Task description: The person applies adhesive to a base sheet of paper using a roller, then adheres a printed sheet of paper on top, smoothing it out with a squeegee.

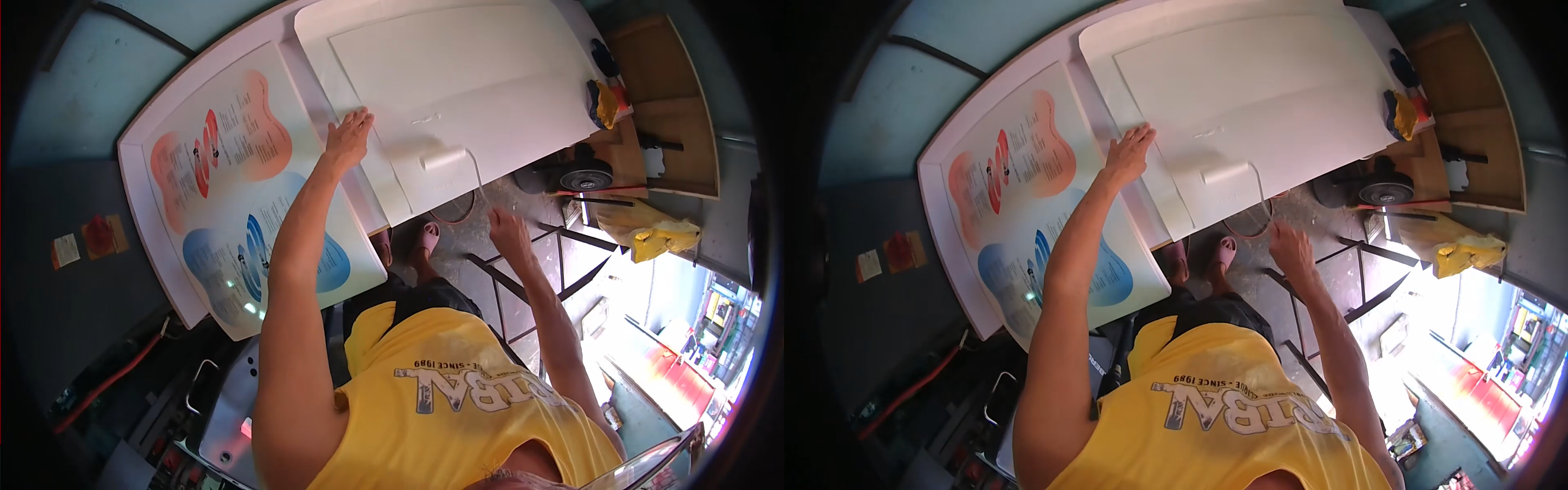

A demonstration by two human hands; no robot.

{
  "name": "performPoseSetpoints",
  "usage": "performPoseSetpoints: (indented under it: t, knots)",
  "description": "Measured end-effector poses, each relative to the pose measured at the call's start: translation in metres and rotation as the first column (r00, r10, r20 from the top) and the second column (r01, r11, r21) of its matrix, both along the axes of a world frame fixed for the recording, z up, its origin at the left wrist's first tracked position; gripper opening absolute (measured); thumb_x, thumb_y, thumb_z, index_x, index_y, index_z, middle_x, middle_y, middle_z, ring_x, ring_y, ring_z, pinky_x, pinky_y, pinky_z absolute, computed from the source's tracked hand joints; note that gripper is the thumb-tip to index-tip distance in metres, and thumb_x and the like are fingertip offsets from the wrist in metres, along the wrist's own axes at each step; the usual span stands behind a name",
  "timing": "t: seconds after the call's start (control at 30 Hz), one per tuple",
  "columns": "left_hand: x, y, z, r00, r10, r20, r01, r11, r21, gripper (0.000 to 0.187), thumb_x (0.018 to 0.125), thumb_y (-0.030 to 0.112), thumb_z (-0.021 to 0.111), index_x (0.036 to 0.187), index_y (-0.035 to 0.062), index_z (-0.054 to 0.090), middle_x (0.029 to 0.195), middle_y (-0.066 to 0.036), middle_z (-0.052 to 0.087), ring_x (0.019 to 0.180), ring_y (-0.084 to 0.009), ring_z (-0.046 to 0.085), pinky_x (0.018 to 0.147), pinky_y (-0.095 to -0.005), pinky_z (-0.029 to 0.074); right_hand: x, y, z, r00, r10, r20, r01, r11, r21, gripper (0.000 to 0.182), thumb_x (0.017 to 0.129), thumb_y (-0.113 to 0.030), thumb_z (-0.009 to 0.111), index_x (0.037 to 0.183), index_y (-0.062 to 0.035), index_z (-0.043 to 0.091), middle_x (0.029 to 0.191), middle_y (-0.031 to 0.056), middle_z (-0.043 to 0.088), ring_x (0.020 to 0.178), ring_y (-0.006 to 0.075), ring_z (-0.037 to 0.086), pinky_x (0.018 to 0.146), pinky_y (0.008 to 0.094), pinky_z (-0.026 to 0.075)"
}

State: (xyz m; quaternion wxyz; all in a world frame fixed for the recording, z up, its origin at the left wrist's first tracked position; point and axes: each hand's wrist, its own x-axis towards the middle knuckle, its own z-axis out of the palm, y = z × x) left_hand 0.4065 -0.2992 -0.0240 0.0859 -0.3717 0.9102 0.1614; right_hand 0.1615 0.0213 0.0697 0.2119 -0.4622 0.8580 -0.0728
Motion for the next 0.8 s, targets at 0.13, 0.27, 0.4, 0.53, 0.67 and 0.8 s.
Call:
performPoseSetpoints:
  t: [0.13, 0.27, 0.4, 0.53, 0.67, 0.8]
  knots:
    - [0.003, 0.001, -0.001, 0.999, -0.025, 0.041, 0.026, 0.999, -0.030, 0.059, 0.094, 0.003, 0.046, 0.151, 0.0138, 0.039, 0.164, -0.002, 0.028, 0.149, -0.0235, 0.031, 0.110, -0.0636, 0.039, 0.005, -0.087, -0.008, 0.999, 0.036, 0.022, -0.034, 0.995, -0.099, 0.030, 0.102, -0.031, 0.051, 0.097, -0.0056, 0.066, 0.086, 0.0263, 0.069, 0.086, 0.0498, 0.065, 0.079, 0.0591, 0.052]
    - [-0.002, -0.002, 0.001, 0.993, -0.025, 0.117, 0.026, 1.000, -0.005, 0.057, 0.097, 0.007, 0.044, 0.153, 0.0144, 0.036, 0.164, -0.001, 0.027, 0.149, -0.0224, 0.031, 0.108, -0.0636, 0.040, 0.000, -0.132, -0.021, 0.999, 0.030, -0.025, -0.030, 1.000, 0.002, 0.031, 0.102, -0.032, 0.051, 0.097, -0.0054, 0.066, 0.088, 0.0273, 0.069, 0.086, 0.0498, 0.067, 0.080, 0.0577, 0.054]
    - [0.000, -0.001, 0.006, 0.994, -0.027, 0.104, 0.026, 1.000, 0.014, 0.056, 0.097, 0.006, 0.042, 0.152, 0.0146, 0.037, 0.165, 0.000, 0.026, 0.150, -0.0225, 0.029, 0.110, -0.0644, 0.039, 0.003, -0.090, -0.026, 0.988, 0.120, -0.099, -0.116, 0.992, 0.041, 0.026, 0.101, -0.030, 0.051, 0.096, -0.0065, 0.062, 0.085, 0.0262, 0.069, 0.084, 0.0487, 0.068, 0.075, 0.0583, 0.054]
    - [-0.003, -0.004, 0.006, 0.996, -0.018, 0.091, 0.015, 0.999, 0.038, 0.055, 0.097, 0.005, 0.041, 0.151, 0.0144, 0.038, 0.165, 0.000, 0.026, 0.151, -0.0226, 0.027, 0.111, -0.0657, 0.038, 0.012, -0.004, -0.015, 0.991, 0.089, -0.096, -0.077, 0.990, 0.119, 0.019, 0.099, -0.026, 0.055, 0.097, -0.0077, 0.058, 0.077, 0.0250, 0.068, 0.077, 0.0483, 0.067, 0.070, 0.0597, 0.053]
    - [-0.002, -0.002, 0.004, 0.996, -0.015, 0.091, 0.013, 1.000, 0.021, 0.056, 0.096, 0.003, 0.041, 0.151, 0.0142, 0.038, 0.165, 0.000, 0.027, 0.149, -0.0227, 0.030, 0.110, -0.0656, 0.039, 0.015, 0.046, 0.011, 0.996, 0.076, -0.055, -0.064, 0.978, 0.200, 0.019, 0.099, -0.025, 0.054, 0.099, -0.0070, 0.058, 0.078, 0.0241, 0.068, 0.078, 0.0479, 0.067, 0.070, 0.0593, 0.053]
    - [0.006, -0.012, 0.015, 0.998, -0.013, 0.064, 0.006, 0.994, 0.108, 0.064, 0.091, -0.002, 0.043, 0.152, 0.0151, 0.037, 0.162, -0.001, 0.033, 0.145, -0.0222, 0.036, 0.107, -0.0608, 0.041, 0.020, 0.025, 0.035, 0.996, 0.087, 0.034, -0.089, 0.992, 0.088, 0.020, 0.100, -0.025, 0.052, 0.098, -0.0065, 0.059, 0.080, 0.0236, 0.069, 0.079, 0.0475, 0.067, 0.071, 0.0587, 0.052]
